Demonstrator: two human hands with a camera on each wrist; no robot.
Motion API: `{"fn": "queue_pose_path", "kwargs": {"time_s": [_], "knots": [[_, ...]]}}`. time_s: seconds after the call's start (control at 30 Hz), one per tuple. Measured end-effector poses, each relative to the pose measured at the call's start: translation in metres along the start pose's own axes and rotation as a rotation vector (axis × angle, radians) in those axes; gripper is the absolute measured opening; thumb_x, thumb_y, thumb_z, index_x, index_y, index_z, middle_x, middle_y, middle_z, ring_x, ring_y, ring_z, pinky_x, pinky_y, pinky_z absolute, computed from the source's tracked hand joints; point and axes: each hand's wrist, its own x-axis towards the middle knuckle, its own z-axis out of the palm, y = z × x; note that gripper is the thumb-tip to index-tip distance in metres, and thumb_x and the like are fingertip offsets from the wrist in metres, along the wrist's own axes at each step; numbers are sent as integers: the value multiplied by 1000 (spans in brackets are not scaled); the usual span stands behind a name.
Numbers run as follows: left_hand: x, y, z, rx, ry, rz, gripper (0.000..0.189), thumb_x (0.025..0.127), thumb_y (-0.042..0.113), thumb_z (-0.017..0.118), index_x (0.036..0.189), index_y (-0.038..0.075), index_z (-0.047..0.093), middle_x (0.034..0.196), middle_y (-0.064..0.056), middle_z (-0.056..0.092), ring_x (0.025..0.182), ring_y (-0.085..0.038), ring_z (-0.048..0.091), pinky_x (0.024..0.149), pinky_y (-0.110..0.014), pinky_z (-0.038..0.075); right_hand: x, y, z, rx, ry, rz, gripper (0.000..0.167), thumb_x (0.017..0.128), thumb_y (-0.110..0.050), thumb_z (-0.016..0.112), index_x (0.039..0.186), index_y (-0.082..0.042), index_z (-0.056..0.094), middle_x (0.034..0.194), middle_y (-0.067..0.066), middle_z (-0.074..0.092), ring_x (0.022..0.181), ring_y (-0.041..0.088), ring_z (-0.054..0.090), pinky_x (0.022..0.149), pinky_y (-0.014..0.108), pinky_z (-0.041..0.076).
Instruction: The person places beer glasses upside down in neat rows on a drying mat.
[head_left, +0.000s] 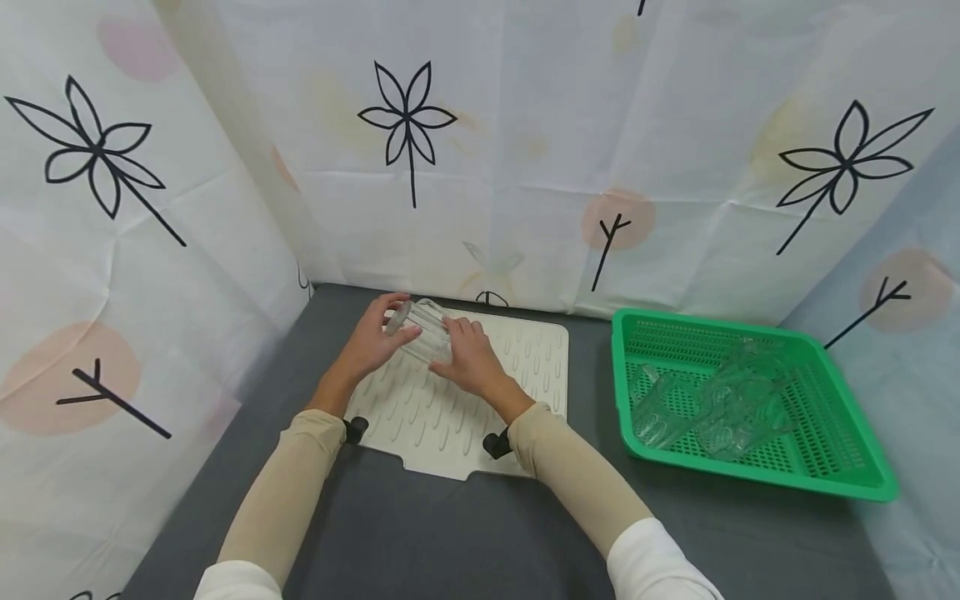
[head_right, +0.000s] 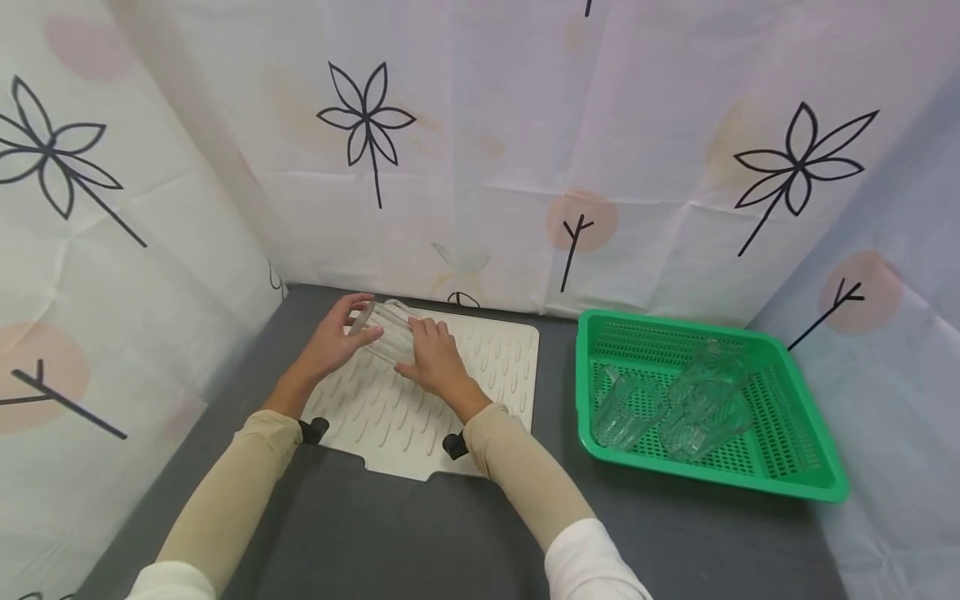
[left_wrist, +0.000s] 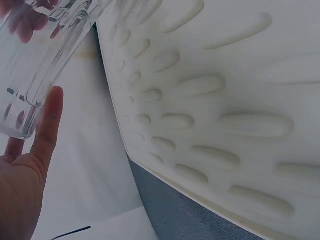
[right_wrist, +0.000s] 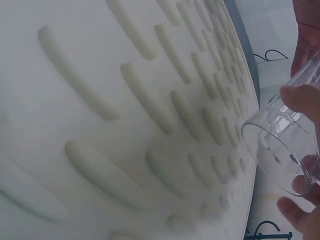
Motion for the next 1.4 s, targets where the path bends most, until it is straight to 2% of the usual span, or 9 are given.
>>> {"fn": "queue_pose_path", "kwargs": {"time_s": [0.13, 0.23, 0.37, 0.47, 0.57, 0.73, 1.0, 1.2, 1.4], "knots": [[2, -2, 0, 4, -37, 33, 76, 97, 43, 69, 159, 17, 33, 155, -17, 38, 133, -43, 46, 100, -64, 48, 1, 2, 2, -54, 34, -15, 85, 86, -43, 81, 152, -5, 42, 139, 13, 54, 129, 30, 51, 109, 44, 48], [2, -6, -4, -20, -53, 12, 69, 102, 45, 60, 159, 17, 33, 157, -18, 37, 134, -43, 46, 103, -63, 47, -1, 5, 3, -66, 64, 0, 83, 85, -45, 81, 150, -6, 45, 136, 12, 55, 124, 29, 54, 106, 44, 49], [0, -17, -13, -41, -27, -71, 61, 108, 48, 44, 157, 11, 38, 158, -21, 37, 141, -43, 42, 111, -63, 42, -3, 7, 5, -36, 90, 25, 83, 85, -45, 81, 150, -8, 44, 136, 11, 54, 121, 29, 56, 102, 42, 51], [0, -28, -18, 18, -37, -149, 66, 109, 52, 38, 157, 6, 36, 160, -23, 35, 148, -43, 34, 118, -63, 35, -4, 9, 6, 10, 97, 32, 83, 86, -43, 82, 150, -8, 43, 138, 11, 53, 123, 29, 55, 100, 42, 53], [-1, -38, -21, 125, -93, -237, 73, 108, 56, 35, 159, 4, 31, 163, -25, 30, 152, -46, 28, 120, -65, 29, -5, 10, 7, 54, 96, 34, 83, 85, -41, 82, 149, -8, 41, 139, 11, 51, 125, 29, 54, 100, 42, 54], [-2, -53, -21, 271, -169, -337, 80, 104, 58, 44, 160, 2, 29, 165, -28, 25, 153, -50, 20, 122, -68, 25, -3, 9, 9, 118, 108, 31, 84, 84, -39, 84, 148, -4, 41, 138, 12, 48, 122, 28, 55, 103, 41, 52], [-12, -78, -22, 401, -233, -351, 100, 91, 59, 66, 160, -1, 26, 166, -33, 15, 153, -59, 7, 122, -74, 12, 1, 6, 21, 258, 71, 143, 90, 87, -42, 81, 151, -4, 32, 139, 13, 39, 101, 35, 66, 89, 44, 59], [-13, -74, -20, 405, -289, -349, 113, 84, 60, 75, 163, 2, 18, 168, -33, 7, 152, -61, -1, 120, -79, 6, 10, 4, 25, 291, 103, 215, 90, 87, -42, 81, 152, -5, 32, 137, 13, 40, 90, 34, 67, 83, 43, 59], [-16, -67, -23, 421, -307, -360, 113, 85, 55, 78, 163, 3, 17, 167, -34, 6, 152, -62, 1, 119, -79, 8, 22, 0, 29, 304, 82, 268, 95, 87, -41, 81, 155, -2, 28, 143, 16, 38, 96, 35, 68, 88, 43, 60]]}}
